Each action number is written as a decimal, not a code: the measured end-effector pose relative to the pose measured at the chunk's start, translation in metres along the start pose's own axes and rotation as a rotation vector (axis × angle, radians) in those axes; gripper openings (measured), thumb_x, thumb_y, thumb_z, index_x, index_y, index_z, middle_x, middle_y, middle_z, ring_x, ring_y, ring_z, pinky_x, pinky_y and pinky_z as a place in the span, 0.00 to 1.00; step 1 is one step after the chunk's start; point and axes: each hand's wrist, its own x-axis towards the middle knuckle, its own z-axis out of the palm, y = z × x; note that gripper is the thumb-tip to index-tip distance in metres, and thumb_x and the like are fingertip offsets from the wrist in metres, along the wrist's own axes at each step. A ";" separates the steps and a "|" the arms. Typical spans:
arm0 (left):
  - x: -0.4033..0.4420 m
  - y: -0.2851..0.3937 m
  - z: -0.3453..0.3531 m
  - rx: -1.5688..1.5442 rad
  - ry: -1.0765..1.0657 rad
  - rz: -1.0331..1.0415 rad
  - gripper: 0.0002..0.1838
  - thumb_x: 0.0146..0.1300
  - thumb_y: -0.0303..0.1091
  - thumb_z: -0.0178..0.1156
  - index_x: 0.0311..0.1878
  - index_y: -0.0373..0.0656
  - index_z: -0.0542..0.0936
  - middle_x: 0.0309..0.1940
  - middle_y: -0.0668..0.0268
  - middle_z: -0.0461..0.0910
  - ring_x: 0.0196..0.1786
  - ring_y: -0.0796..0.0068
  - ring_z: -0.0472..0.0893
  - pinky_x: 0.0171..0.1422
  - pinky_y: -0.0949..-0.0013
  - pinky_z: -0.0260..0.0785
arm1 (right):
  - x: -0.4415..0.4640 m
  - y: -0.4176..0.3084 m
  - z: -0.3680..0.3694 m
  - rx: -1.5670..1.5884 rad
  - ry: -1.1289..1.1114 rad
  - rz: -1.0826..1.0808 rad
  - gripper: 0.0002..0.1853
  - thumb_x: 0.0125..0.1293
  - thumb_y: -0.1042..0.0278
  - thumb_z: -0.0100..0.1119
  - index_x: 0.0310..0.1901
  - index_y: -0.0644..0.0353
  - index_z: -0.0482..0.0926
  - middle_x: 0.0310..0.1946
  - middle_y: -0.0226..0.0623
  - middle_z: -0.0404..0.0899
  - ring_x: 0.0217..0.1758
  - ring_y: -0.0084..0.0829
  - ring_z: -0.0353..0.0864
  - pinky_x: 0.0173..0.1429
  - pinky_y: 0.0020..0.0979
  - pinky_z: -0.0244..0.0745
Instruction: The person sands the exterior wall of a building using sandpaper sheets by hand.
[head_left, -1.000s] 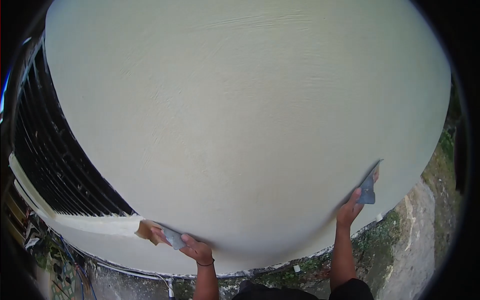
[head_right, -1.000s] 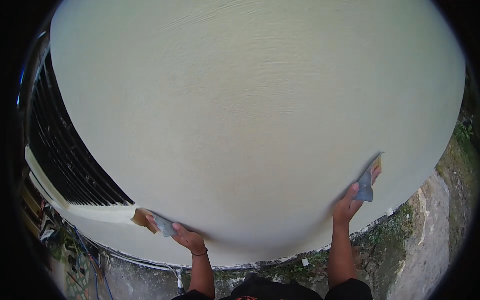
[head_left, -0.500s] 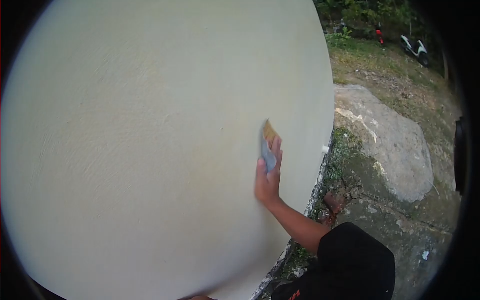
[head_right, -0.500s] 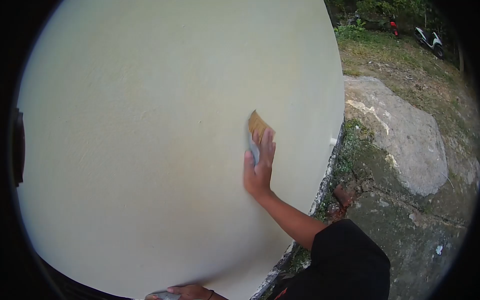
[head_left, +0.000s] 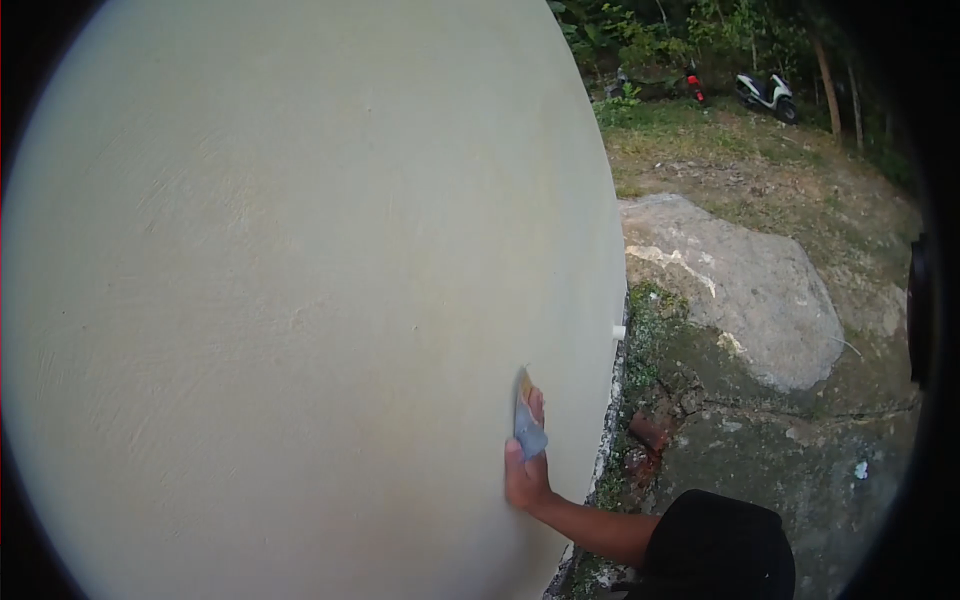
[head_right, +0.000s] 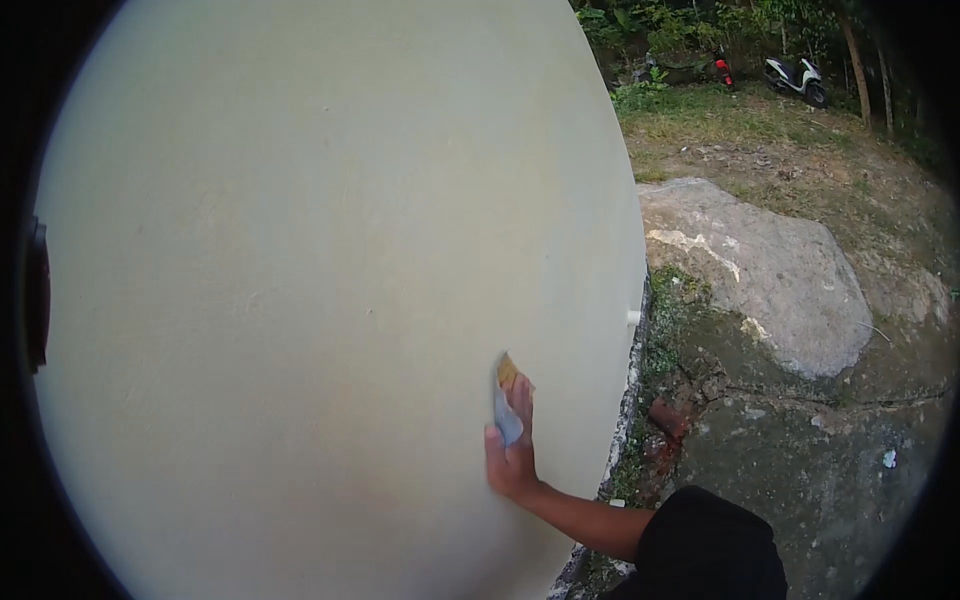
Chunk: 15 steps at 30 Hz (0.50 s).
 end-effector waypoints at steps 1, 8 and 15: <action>0.001 0.000 0.004 -0.003 -0.001 0.002 0.36 0.68 0.48 0.36 0.68 0.34 0.36 0.69 0.48 0.37 0.71 0.54 0.42 0.70 0.50 0.35 | -0.042 -0.015 0.000 -0.028 -0.073 -0.031 0.30 0.67 0.59 0.37 0.65 0.71 0.47 0.67 0.59 0.40 0.71 0.54 0.36 0.70 0.48 0.30; -0.004 0.004 0.014 -0.026 -0.027 0.030 0.36 0.68 0.48 0.36 0.68 0.35 0.35 0.69 0.48 0.37 0.71 0.54 0.42 0.70 0.49 0.35 | 0.041 0.078 -0.014 0.286 0.072 0.598 0.32 0.68 0.48 0.36 0.62 0.70 0.55 0.58 0.52 0.61 0.61 0.44 0.61 0.65 0.34 0.50; -0.013 0.032 0.020 -0.015 -0.013 0.020 0.36 0.68 0.48 0.36 0.68 0.35 0.35 0.68 0.47 0.37 0.71 0.54 0.42 0.70 0.49 0.34 | -0.001 -0.030 0.000 -0.034 -0.126 -0.073 0.31 0.67 0.58 0.40 0.66 0.65 0.47 0.68 0.57 0.35 0.72 0.51 0.33 0.70 0.49 0.29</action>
